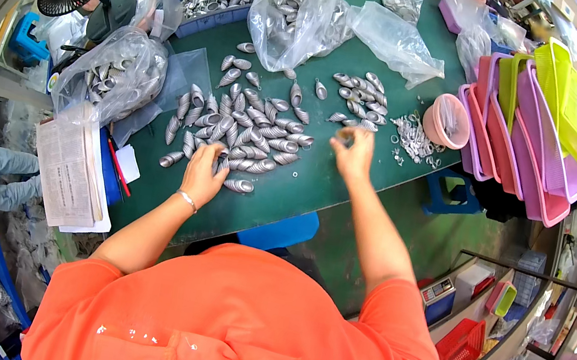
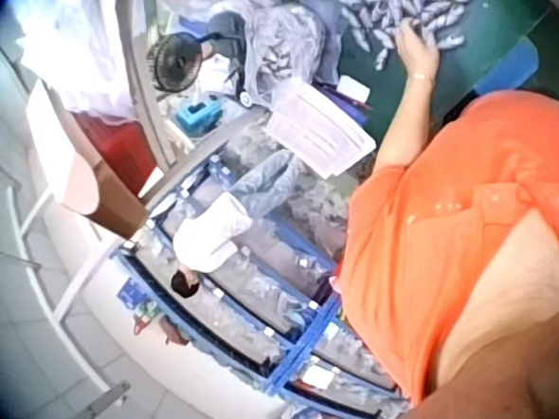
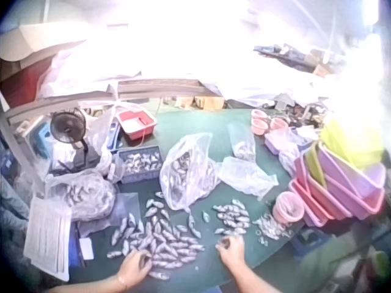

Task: The person assembles small, silver, spiral-shaped metal parts by hand on a green workbench. They pick up individual spirals, manipulate them to join or align components, and place the finished units into a clear plastic container. The person also uses a cloth to wipe the work surface and handles a smartphone briefly during the process.

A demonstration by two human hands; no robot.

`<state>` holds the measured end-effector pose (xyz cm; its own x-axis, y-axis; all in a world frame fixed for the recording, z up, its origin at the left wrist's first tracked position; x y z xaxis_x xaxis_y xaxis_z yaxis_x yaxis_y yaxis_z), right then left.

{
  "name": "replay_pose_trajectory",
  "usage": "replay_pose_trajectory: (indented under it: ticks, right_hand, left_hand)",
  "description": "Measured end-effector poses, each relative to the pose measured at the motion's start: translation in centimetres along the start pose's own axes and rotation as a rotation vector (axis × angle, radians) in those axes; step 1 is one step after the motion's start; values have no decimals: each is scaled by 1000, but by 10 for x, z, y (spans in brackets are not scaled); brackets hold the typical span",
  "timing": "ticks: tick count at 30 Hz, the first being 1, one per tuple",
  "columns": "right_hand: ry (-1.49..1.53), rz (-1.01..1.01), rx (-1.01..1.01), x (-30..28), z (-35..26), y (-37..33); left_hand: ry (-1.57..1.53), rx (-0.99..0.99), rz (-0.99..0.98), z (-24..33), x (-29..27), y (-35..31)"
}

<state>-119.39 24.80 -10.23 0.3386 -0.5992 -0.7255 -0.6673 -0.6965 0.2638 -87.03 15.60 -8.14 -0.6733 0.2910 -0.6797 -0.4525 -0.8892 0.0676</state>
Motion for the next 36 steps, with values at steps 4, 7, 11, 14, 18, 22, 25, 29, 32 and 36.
replay_pose_trajectory:
  ticks: [4, 7, 11, 14, 18, 22, 25, 29, 32, 36]
  right_hand:
    - [-344, 107, -236, -10, -24, 106]
    - [-675, 62, -353, 7, -10, 173]
    - [-825, -87, -394, 15, 22, 217]
    - [-552, 49, -601, -14, 19, 222]
    - [-238, 135, -842, -63, 2, 210]
    - [-97, 69, -1115, -112, -43, 160]
    - [4, -96, -1258, -129, -53, 98]
    - [101, -212, -1262, -133, -56, 37]
    - [170, -161, -903, -136, -51, 17]
    - [646, 31, -338, -154, -103, -3]
  left_hand:
    - [-28, -1, -26, 13, -18, -15]
    - [-88, -91, -41, 14, -25, -28]
    - [-120, -221, -28, 20, -36, -43]
    - [-138, -249, -9, 15, -36, -40]
    - [-312, -325, -42, 14, -18, -21]
    - [-696, -466, -77, 44, 6, 21]
    - [-1069, -723, -169, 78, 16, 58]
    - [-1278, -819, -230, 93, 29, 94]
    - [-1088, -671, -151, 89, 44, 99]
    - [-919, -446, 68, 135, 50, 86]
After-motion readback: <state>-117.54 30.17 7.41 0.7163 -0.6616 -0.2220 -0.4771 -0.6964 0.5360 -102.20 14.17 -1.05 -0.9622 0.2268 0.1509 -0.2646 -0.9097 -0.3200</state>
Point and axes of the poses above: each hand's wrist, its own y-axis towards the middle knuckle, its own x-axis out of the palm, z = x × y, the point moved 1 cm from there along y, towards the middle knuckle, and after that the axes turned 8 degrees about z, right-handed, at the moved point
